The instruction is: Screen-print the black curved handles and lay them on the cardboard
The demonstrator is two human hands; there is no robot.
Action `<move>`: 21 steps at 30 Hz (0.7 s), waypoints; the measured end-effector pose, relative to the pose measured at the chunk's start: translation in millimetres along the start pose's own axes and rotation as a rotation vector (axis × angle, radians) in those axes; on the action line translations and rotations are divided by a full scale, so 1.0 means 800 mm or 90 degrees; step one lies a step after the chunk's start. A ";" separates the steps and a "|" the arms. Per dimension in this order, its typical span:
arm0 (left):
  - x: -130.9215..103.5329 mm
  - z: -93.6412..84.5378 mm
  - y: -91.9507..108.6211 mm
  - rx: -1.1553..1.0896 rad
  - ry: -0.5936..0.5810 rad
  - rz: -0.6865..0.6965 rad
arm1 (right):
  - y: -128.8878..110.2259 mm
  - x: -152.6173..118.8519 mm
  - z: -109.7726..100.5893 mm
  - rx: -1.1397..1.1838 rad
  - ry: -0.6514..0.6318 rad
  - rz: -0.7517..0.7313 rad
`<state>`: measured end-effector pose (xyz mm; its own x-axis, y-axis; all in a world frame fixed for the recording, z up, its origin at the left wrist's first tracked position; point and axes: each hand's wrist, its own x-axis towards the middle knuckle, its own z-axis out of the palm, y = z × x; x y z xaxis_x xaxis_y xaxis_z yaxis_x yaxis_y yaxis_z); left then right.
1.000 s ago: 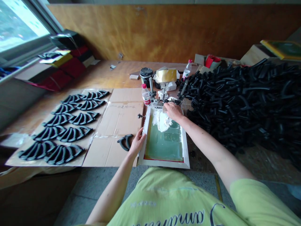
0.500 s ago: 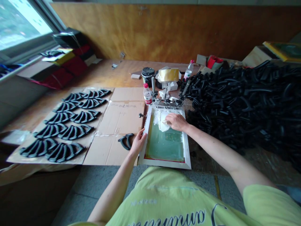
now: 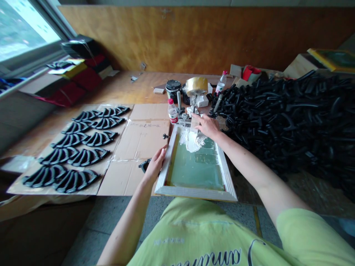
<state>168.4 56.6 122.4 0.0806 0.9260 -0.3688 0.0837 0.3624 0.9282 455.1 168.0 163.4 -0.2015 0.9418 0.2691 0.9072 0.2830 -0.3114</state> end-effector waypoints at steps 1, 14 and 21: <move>0.000 0.000 0.013 -0.026 -0.011 0.004 | 0.012 0.006 -0.007 0.003 0.041 0.018; 0.034 0.057 0.089 -0.274 0.064 0.162 | 0.056 -0.126 0.075 0.063 -0.095 0.137; -0.017 0.100 -0.037 -0.204 -0.132 -0.195 | -0.056 -0.163 0.070 0.050 -0.049 -0.075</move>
<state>244.1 24.6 96.3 0.2989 0.7432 -0.5986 -0.1729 0.6591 0.7319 420.2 42.6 91.4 -0.3347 0.9118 0.2381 0.8446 0.4023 -0.3533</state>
